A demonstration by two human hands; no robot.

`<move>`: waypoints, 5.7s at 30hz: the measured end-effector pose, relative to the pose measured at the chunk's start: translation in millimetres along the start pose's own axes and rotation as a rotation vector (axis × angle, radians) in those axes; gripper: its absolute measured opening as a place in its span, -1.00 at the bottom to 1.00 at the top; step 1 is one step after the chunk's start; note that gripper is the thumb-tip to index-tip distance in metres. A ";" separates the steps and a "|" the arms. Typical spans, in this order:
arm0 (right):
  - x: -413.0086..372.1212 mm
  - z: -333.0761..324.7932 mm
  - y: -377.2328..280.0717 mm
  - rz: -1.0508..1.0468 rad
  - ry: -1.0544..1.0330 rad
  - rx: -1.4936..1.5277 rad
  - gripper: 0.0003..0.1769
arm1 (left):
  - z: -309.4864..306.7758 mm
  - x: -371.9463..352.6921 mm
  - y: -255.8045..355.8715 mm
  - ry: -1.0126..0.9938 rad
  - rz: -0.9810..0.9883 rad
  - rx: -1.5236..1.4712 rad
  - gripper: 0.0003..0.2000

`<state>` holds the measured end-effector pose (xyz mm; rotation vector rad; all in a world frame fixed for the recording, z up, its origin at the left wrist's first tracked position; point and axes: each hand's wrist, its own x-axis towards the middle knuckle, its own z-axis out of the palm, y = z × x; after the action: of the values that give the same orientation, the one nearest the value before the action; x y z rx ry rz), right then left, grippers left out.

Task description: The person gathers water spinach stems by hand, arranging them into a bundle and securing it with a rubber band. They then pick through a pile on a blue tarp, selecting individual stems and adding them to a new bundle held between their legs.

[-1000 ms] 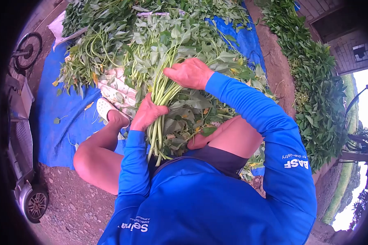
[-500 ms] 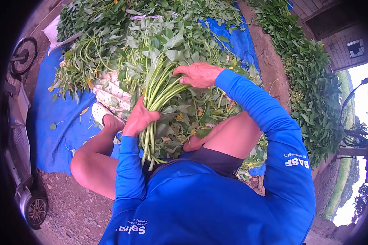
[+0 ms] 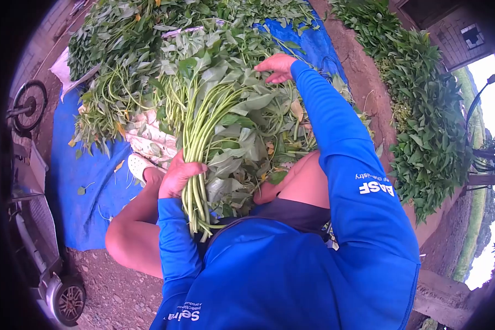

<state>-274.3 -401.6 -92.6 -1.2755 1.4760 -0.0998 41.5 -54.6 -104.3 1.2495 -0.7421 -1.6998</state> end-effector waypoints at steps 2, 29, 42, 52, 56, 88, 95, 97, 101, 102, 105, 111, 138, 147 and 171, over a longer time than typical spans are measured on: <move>-9.7 -9.6 -5.1 -0.156 0.380 -0.001 -0.59 | -11.7 -0.5 0.8 0.087 -0.010 -0.073 -0.46; -30.9 124.6 187.0 0.113 0.832 0.025 -0.76 | -17.5 58.2 -41.3 0.480 0.127 -0.417 -0.73; -159.8 50.0 44.8 -0.615 -0.166 1.094 -0.64 | -22.6 69.2 -78.4 0.398 0.100 -0.406 -0.65; -206.9 111.8 -43.3 -0.919 0.374 0.175 -0.59 | -16.5 69.7 -79.8 0.389 0.078 -0.483 -0.66; -194.1 189.6 5.6 -0.615 0.130 0.236 -0.58 | -11.2 69.4 -86.1 0.300 0.059 -0.563 -0.76; -171.0 214.0 61.5 -0.712 0.289 -0.390 -0.67 | -9.3 83.5 -133.8 0.197 -0.152 -0.711 -0.82; -164.7 202.8 72.2 -0.745 0.517 -0.494 -0.55 | -7.4 83.8 -133.4 0.236 -0.163 -0.682 -0.83; -160.8 194.6 66.0 -0.733 0.583 -0.530 -0.51 | -8.0 85.6 -133.5 0.225 -0.170 -0.694 -0.83; -157.7 180.0 47.8 -0.700 0.641 -0.609 -0.45 | -8.9 87.0 -134.2 0.227 -0.167 -0.697 -0.81; -155.7 176.7 47.7 -0.707 0.654 -0.618 -0.45 | -9.5 87.9 -135.8 0.228 -0.168 -0.699 -0.80; -147.1 168.5 49.2 -0.706 0.691 -0.649 -0.46 | -10.3 88.3 -137.2 0.237 -0.161 -0.684 -0.80; -137.2 167.0 49.1 -0.636 0.694 -0.604 -0.53 | -10.1 87.4 -134.1 0.240 -0.171 -0.671 -0.79; -130.5 237.4 116.1 0.108 -0.351 -0.100 -0.53 | 4.0 81.5 -141.5 0.414 -0.022 -0.526 -0.76; -106.2 273.5 132.8 -0.331 0.222 -0.074 -0.55 | 5.2 86.1 -143.6 0.411 -0.019 -0.556 -0.69; -85.0 251.0 82.8 -0.655 0.329 0.300 -0.79 | 6.4 84.6 -138.8 0.505 -0.018 -0.176 -0.52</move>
<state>-157.1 -167.2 -184.3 -1.4881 1.1913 -0.9653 -15.4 -69.8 -255.9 1.4766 -0.2734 -1.3433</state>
